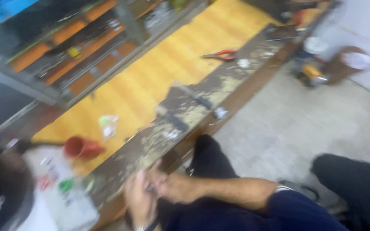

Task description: A locksmith files a metal lock component to ensure a proper fit and then tests the mechanism.

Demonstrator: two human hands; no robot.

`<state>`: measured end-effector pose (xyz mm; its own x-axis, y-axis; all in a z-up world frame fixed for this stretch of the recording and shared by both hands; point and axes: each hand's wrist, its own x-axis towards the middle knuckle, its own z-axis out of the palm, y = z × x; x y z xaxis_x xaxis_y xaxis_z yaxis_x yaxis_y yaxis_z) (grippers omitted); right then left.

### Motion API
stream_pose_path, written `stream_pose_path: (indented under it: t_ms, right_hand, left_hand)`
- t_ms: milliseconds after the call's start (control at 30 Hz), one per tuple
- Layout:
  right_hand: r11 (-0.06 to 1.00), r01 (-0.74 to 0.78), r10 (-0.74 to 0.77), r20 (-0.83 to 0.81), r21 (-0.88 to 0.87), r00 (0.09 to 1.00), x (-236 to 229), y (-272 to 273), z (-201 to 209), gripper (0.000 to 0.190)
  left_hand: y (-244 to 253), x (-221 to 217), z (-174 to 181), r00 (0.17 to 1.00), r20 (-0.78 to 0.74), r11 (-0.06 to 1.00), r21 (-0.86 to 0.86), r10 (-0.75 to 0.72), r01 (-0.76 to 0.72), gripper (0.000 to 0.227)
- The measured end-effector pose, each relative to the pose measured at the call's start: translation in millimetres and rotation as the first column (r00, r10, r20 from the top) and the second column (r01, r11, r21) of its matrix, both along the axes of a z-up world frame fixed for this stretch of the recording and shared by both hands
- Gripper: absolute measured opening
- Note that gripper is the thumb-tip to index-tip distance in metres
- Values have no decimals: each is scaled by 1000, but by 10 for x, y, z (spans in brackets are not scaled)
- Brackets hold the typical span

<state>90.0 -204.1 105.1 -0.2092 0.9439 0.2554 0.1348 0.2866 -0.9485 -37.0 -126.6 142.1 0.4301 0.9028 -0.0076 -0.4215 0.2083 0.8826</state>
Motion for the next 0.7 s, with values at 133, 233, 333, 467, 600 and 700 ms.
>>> stream_pose_path:
  t_ms: [133,233,333,467,600,700]
  right_hand:
    - [597,-175,-538,-553,-783,636,10,52,-61,39]
    - [694,-665,-75,-947,-275,314,112,154,-336,62]
    - [708,-666,-68,-962,-233,264,191,152,-386,59]
    - [730,-668,29,-969,-148,247,282,184,-652,56]
    - [801,-561,65,-902,-207,426,347,189,-961,54]
    - [889,-336,-56,-803,-311,593,293,253,-663,36]
  left_hand:
    - [18,260,120,891,-450,988,-97,65,-121,68]
    - [79,305,153,985,-123,979,153,-119,137,45]
    - [102,288,213,974,42,966,145,-222,214,26]
    - [99,229,344,962,16,950,165,-273,267,19]
    - [134,132,447,939,-101,902,261,-330,345,14]
    - [153,87,428,927,-223,863,348,-303,366,9]
